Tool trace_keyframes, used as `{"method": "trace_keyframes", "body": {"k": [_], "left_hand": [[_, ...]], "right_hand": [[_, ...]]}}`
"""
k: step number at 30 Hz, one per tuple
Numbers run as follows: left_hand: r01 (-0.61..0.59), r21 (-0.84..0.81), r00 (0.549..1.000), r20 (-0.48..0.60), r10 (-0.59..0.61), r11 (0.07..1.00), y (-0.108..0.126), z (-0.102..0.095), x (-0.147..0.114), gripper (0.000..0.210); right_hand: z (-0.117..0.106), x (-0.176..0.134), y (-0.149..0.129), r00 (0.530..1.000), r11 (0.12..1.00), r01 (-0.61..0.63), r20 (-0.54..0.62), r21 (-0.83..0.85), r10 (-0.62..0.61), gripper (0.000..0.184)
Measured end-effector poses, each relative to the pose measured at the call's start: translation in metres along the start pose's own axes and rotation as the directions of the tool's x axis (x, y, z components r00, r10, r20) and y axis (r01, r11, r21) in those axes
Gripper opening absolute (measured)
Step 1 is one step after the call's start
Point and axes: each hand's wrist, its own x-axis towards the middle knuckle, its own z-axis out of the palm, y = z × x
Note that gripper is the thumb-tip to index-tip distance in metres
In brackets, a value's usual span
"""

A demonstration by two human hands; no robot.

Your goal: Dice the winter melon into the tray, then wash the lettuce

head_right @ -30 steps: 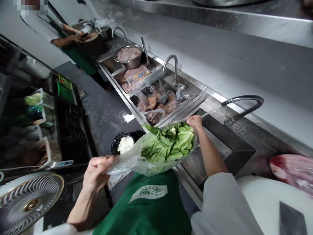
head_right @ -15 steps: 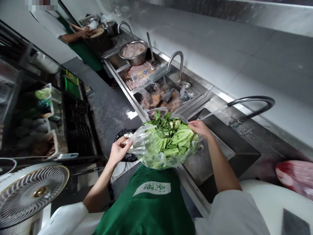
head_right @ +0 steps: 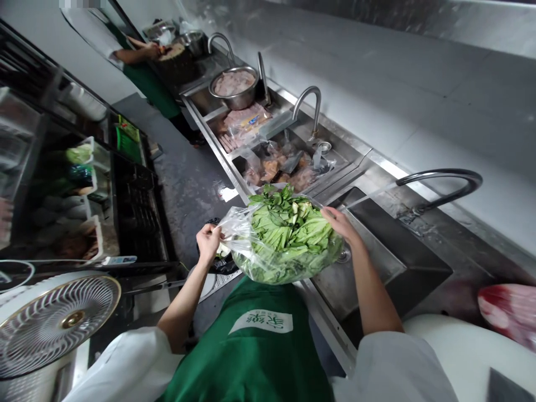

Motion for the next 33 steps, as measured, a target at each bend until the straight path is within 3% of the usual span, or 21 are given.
{"method": "trace_keyframes", "body": {"k": [3, 6, 10, 15, 20, 25, 29, 31, 32, 33], "left_hand": [[0.294, -0.325, 0.952, 0.020, -0.304, 0.899, -0.018, 0.012, 0.014, 0.030], [0.475, -0.352, 0.880, 0.177, -0.441, 0.806, -0.034, 0.024, 0.018, 0.030], [0.529, -0.346, 0.844, 0.308, -0.439, 0.775, -0.045, 0.028, 0.014, 0.030], [0.525, -0.348, 0.777, 0.568, -0.271, 0.777, -0.049, 0.033, 0.002, 0.056], [0.488, -0.320, 0.785, 0.567, -0.249, 0.812, -0.061, 0.040, -0.005, 0.064], [0.361, -0.292, 0.874, 0.436, -0.213, 0.886, -0.067, 0.044, -0.003, 0.056], [0.214, -0.208, 0.918, 0.376, -0.124, 0.955, -0.048, 0.036, 0.007, 0.058], [0.012, -0.168, 0.964, 0.265, 0.034, 0.986, -0.023, 0.028, 0.012, 0.063], [-0.131, -0.152, 0.967, 0.198, 0.160, 0.980, -0.006, 0.025, 0.013, 0.062], [-0.285, -0.141, 0.942, 0.142, 0.304, 0.948, 0.014, 0.026, 0.012, 0.059]], "right_hand": [[0.000, 0.003, 0.005, 0.998, 0.999, -0.044, 0.053, -0.030, 0.046, 0.074], [-0.004, -0.004, 0.008, 0.998, 0.998, -0.031, 0.052, -0.062, 0.034, 0.077], [-0.005, -0.034, 0.002, 0.999, 0.986, 0.041, 0.010, -0.162, -0.040, 0.070], [0.006, -0.098, -0.013, 0.992, 0.966, 0.125, -0.006, -0.227, -0.130, 0.074], [0.012, -0.125, -0.013, 0.979, 0.961, 0.192, -0.024, -0.201, -0.201, 0.073], [0.006, -0.090, 0.003, 0.985, 0.949, 0.123, -0.083, -0.290, -0.152, 0.066], [0.002, -0.054, 0.018, 0.987, 0.945, 0.076, -0.108, -0.318, -0.116, 0.066], [0.001, -0.041, 0.026, 0.987, 0.946, 0.075, -0.111, -0.317, -0.116, 0.066], [0.000, -0.037, 0.029, 0.987, 0.944, 0.080, -0.110, -0.320, -0.121, 0.066], [0.000, -0.033, 0.032, 0.986, 0.942, 0.085, -0.108, -0.326, -0.127, 0.066]]}}
